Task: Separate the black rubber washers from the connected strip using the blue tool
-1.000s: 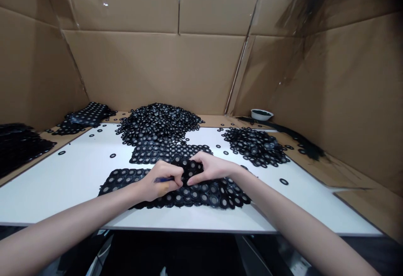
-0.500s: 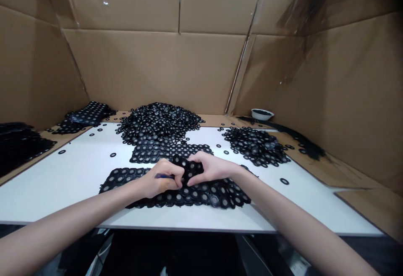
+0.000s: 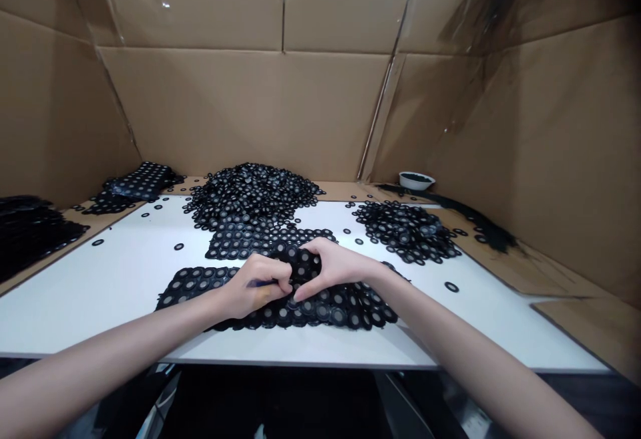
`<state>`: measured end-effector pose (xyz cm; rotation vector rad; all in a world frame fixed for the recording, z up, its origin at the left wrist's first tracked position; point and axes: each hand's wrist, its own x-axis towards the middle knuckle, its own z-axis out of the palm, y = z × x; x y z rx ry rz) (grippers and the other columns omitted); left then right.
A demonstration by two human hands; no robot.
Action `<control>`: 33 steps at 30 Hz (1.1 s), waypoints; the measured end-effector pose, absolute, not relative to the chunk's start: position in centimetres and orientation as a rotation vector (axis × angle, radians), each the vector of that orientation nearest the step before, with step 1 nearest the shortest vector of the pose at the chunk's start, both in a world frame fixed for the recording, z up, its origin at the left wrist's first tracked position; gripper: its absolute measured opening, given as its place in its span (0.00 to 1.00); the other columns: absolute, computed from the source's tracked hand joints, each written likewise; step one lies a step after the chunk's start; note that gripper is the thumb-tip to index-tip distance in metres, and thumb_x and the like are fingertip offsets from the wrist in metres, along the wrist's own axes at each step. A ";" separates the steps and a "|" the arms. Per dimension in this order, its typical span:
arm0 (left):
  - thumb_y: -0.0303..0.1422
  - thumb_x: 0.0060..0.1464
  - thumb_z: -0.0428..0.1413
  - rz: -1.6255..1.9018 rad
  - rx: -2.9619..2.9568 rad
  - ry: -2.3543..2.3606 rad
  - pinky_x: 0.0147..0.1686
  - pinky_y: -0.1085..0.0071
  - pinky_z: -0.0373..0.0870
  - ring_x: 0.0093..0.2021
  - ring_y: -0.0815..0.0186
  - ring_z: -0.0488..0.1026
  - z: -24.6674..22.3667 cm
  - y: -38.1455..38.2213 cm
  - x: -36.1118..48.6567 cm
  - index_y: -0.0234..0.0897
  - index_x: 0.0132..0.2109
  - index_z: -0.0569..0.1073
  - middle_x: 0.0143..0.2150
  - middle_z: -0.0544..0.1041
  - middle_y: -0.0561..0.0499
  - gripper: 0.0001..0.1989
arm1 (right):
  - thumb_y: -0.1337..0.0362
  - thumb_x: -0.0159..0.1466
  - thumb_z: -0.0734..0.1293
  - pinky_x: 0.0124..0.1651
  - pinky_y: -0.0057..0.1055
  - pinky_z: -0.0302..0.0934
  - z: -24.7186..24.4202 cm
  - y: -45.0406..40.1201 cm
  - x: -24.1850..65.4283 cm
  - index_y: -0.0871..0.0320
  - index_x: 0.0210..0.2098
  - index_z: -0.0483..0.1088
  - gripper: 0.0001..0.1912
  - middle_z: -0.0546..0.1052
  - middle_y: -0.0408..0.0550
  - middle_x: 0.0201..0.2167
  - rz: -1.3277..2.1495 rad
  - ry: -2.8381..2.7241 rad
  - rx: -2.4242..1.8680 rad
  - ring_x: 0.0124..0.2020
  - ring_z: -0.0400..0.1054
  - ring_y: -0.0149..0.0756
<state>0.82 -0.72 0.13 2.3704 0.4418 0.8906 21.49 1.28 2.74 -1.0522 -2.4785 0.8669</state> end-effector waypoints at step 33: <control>0.28 0.50 0.56 0.785 2.144 0.496 0.21 0.79 0.54 0.19 0.75 0.59 -0.2 -0.4 0.2 0.31 0.20 0.68 0.18 0.68 0.56 0.12 | 0.57 0.41 0.77 0.41 0.32 0.61 2.3 1.3 21.4 0.59 0.37 0.68 0.27 0.72 0.43 0.37 0.968 -2.367 -0.986 0.38 0.65 0.38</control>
